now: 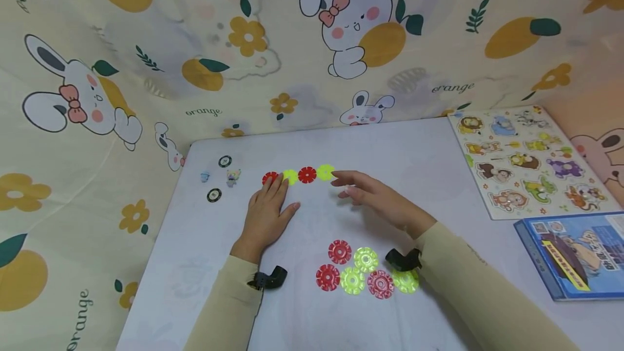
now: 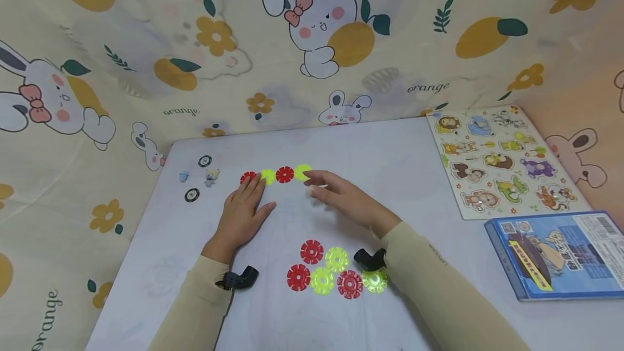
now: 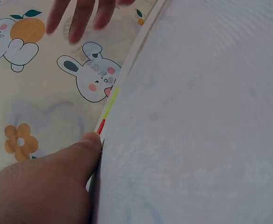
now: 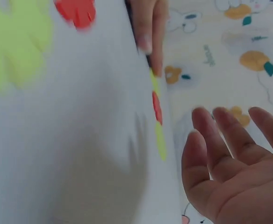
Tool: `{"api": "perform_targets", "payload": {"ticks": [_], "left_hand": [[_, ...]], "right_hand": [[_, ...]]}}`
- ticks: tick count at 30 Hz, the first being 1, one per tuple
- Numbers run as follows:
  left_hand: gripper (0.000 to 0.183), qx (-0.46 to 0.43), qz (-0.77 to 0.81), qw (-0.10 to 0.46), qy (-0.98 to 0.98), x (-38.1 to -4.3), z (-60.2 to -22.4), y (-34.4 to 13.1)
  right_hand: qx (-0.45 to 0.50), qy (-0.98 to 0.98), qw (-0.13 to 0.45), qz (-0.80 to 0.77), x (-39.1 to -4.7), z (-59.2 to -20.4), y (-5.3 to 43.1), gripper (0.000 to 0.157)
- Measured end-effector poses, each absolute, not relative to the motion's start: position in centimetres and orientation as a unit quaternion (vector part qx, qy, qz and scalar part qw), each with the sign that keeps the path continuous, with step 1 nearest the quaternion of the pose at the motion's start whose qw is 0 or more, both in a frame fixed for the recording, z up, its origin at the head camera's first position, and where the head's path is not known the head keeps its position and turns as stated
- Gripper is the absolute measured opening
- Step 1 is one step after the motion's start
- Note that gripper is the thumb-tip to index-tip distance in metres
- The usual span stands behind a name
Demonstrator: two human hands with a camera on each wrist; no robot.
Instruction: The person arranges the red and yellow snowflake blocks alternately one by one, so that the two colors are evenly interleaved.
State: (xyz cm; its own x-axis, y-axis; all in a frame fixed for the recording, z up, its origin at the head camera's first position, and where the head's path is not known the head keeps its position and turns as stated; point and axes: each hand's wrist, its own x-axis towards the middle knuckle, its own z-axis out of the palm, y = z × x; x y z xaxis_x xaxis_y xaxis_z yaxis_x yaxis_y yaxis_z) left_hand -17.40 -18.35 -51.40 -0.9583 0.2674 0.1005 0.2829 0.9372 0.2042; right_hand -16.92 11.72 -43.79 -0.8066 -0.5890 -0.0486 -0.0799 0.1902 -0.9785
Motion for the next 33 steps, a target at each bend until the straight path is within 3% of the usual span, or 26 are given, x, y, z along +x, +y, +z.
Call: {"api": "perform_targets", "payload": {"ticks": [4, 9, 13, 17, 22, 25, 30, 33], "left_hand": [[0.077, -0.143, -0.114, 0.038, -0.982, -17.4, -51.3, -18.5], [0.078, -0.142, -0.113, 0.04, -0.983, -17.5, -51.4, -18.5], [0.079, -0.14, -0.109, 0.041, -0.983, -17.5, -51.4, -18.5], [0.078, -0.141, -0.111, 0.037, -0.983, -17.5, -51.5, -18.5], [0.078, -0.142, -0.116, 0.038, -0.982, -17.5, -51.6, -18.5], [0.078, -0.141, -0.113, 0.039, -0.983, -17.5, -51.6, -18.5], [0.078, -0.142, -0.116, 0.04, -0.982, -17.4, -51.6, -18.5], [0.078, -0.143, -0.115, 0.042, -0.982, -17.4, -51.6, -18.5]], "right_hand": [[-0.239, 0.712, 0.242, -0.615, -14.9, -44.6, 12.1, 0.045], [-0.245, 0.741, 0.278, -0.56, -12.7, -46.2, 12.2, 0.058], [-0.26, 0.791, 0.268, -0.484, -11.7, -46.9, 11.8, 0.064], [-0.285, 0.848, 0.213, -0.393, -11.2, -47.0, 10.8, 0.058], [-0.309, 0.88, 0.147, -0.329, -10.8, -46.7, 9.7, 0.036], [-0.294, 0.88, 0.156, -0.339, -10.9, -46.5, 9.3, 0.028], [-0.244, 0.855, 0.22, -0.401, -11.1, -45.8, 9.6, 0.021], [-0.219, 0.844, 0.22, -0.437, -11.5, -45.2, 10.2, 0.015]]}}
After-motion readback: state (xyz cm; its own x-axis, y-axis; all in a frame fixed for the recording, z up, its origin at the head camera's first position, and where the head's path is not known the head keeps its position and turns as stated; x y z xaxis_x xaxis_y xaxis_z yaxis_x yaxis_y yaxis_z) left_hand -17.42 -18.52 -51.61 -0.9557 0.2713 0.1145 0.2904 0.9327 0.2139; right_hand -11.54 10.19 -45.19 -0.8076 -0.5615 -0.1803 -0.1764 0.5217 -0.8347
